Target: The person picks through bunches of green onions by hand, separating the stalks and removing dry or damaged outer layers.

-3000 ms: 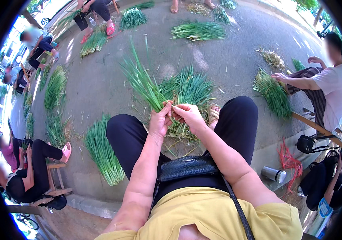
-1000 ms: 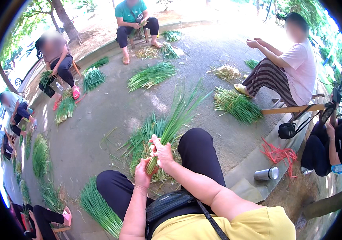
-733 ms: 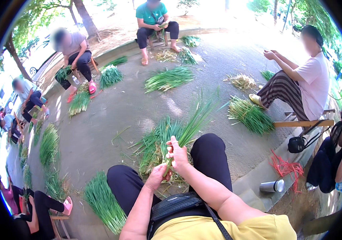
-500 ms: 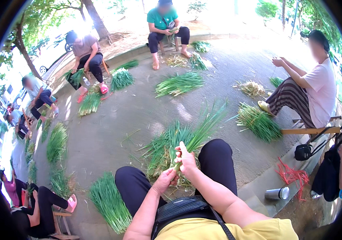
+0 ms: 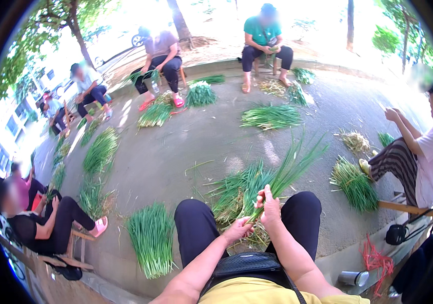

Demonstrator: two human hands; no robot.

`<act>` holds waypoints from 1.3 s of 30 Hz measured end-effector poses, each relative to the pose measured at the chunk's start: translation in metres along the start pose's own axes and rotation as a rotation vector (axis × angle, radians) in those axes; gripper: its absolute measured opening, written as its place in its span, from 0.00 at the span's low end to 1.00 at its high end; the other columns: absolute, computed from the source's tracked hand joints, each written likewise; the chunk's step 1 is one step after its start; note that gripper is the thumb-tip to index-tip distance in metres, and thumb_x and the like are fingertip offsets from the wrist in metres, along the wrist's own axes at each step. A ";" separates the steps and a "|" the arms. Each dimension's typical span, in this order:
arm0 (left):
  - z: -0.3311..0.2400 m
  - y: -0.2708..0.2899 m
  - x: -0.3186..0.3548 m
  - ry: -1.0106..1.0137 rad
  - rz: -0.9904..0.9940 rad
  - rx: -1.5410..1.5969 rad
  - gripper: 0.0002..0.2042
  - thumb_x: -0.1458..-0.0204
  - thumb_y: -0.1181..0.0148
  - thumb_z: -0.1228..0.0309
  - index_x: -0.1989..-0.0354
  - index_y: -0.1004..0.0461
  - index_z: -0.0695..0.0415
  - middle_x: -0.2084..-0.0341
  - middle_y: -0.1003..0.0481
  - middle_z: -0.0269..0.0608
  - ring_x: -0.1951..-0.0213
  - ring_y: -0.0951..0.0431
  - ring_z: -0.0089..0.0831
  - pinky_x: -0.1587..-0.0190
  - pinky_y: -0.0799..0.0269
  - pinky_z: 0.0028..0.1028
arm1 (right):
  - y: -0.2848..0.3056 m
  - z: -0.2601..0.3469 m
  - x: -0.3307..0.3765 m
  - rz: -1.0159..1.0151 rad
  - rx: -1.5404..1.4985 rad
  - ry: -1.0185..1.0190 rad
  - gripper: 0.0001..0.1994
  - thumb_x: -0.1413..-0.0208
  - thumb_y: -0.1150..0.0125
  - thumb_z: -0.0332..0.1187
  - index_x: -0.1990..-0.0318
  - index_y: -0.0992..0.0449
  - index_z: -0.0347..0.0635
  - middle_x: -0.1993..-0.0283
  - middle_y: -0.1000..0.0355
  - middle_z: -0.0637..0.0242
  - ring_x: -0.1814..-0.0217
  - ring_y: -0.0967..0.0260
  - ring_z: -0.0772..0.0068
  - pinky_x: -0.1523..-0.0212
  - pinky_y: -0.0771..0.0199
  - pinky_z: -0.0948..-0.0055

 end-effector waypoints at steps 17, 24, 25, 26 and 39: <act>-0.021 0.014 0.007 -0.053 0.032 0.682 0.12 0.40 0.59 0.57 0.58 0.34 0.50 0.88 0.48 0.23 0.88 0.53 0.15 0.85 0.57 0.18 | 0.016 -0.030 -0.012 0.187 0.206 -0.264 0.17 0.50 0.39 0.39 0.55 0.35 0.44 0.62 0.28 0.68 0.61 0.30 0.72 0.69 0.33 0.75; -0.014 0.014 0.008 0.030 -0.030 0.599 0.09 0.40 0.57 0.59 0.61 0.35 0.49 0.82 0.34 0.29 0.88 0.46 0.15 0.84 0.50 0.17 | 0.001 -0.028 0.004 0.284 0.454 -0.306 0.22 0.50 0.40 0.45 0.53 0.32 0.39 0.59 0.29 0.71 0.61 0.33 0.76 0.65 0.38 0.73; -0.015 0.012 0.009 0.067 -0.006 0.557 0.09 0.40 0.56 0.59 0.62 0.35 0.50 0.81 0.32 0.30 0.88 0.44 0.15 0.84 0.49 0.17 | 0.001 -0.029 0.006 0.305 0.476 -0.303 0.20 0.49 0.40 0.44 0.55 0.31 0.39 0.59 0.29 0.70 0.62 0.32 0.76 0.67 0.37 0.73; -0.018 0.011 0.010 0.056 0.053 0.500 0.11 0.41 0.55 0.58 0.62 0.35 0.53 0.79 0.31 0.32 0.87 0.41 0.15 0.83 0.45 0.17 | 0.004 -0.024 0.006 0.334 0.476 -0.378 0.15 0.46 0.44 0.41 0.58 0.30 0.39 0.62 0.27 0.66 0.66 0.31 0.73 0.74 0.35 0.73; 0.002 0.009 0.000 0.078 -0.253 -0.006 0.16 0.41 0.59 0.53 0.67 0.32 0.53 0.85 0.32 0.29 0.90 0.39 0.17 0.89 0.48 0.20 | 0.020 -0.055 -0.008 0.169 0.449 -0.265 0.14 0.39 0.60 0.37 0.56 0.33 0.34 0.61 0.27 0.57 0.67 0.27 0.64 0.72 0.26 0.64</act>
Point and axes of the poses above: each hand's wrist, its own x-axis away from the middle knuckle, its own y-axis out of the back of the hand, z = x × y, the point moved 1 cm from there along -x, towards the middle knuckle
